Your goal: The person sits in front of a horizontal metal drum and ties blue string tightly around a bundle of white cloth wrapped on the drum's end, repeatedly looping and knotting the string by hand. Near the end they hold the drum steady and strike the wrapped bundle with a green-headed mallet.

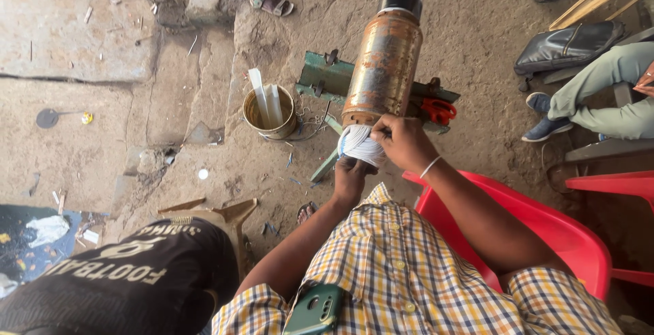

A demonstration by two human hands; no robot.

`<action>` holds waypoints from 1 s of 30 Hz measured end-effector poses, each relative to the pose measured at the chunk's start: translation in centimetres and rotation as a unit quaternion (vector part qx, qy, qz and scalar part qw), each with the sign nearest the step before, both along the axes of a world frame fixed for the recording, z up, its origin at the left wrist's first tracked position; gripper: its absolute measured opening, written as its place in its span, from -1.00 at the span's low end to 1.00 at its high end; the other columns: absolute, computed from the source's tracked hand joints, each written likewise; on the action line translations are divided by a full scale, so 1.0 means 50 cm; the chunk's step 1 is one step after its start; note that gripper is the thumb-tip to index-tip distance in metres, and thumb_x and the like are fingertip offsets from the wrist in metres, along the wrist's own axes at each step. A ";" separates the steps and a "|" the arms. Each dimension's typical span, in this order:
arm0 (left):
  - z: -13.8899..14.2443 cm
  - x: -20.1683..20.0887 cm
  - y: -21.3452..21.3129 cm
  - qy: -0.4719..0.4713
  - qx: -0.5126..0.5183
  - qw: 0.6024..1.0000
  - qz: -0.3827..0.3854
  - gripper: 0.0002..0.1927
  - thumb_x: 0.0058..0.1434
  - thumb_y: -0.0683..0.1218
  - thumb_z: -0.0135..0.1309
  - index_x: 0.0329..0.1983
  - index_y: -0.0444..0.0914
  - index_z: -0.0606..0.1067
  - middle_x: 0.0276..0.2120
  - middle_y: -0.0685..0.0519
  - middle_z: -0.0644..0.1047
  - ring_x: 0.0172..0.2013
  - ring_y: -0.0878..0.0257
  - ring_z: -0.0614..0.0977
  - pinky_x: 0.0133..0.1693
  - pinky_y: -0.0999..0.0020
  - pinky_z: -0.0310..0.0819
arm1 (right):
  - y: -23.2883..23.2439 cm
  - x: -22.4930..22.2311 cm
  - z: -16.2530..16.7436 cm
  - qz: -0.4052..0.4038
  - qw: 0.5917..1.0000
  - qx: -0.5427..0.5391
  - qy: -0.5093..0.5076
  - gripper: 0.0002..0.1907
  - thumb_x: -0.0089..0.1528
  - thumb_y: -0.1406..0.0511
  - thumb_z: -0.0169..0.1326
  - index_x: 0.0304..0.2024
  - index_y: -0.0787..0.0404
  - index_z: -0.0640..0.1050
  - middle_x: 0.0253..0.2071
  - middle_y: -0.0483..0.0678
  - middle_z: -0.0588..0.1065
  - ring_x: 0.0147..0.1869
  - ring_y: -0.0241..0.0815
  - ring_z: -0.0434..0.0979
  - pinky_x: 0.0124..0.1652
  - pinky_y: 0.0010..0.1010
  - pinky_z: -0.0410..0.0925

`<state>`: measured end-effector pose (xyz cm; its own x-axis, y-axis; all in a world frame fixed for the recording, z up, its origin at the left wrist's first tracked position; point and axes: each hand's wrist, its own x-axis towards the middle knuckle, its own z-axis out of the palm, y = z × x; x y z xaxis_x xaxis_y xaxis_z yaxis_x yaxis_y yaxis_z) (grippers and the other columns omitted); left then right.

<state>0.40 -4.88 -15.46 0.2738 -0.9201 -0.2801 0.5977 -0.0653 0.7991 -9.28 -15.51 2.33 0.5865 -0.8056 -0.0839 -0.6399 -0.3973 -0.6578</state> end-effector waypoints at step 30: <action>0.131 0.080 0.071 0.193 0.072 0.976 -0.073 -0.87 0.39 -0.16 -0.05 -0.09 -0.31 0.44 -0.27 -0.02 0.55 -0.27 0.17 0.60 -0.15 0.27 0.53 | 0.091 -0.040 -0.007 -0.030 0.966 -0.174 -0.188 -0.85 0.33 0.34 0.18 -0.10 0.31 0.61 -0.26 0.04 0.60 -0.23 -0.18 0.63 -0.27 -0.39 0.47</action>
<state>4.38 -1.35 -8.90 -0.0088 -0.8849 -0.4657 0.8282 -0.2674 0.4926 -11.27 -10.96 1.96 0.4731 -0.7803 0.4090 -0.4101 -0.6060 -0.6816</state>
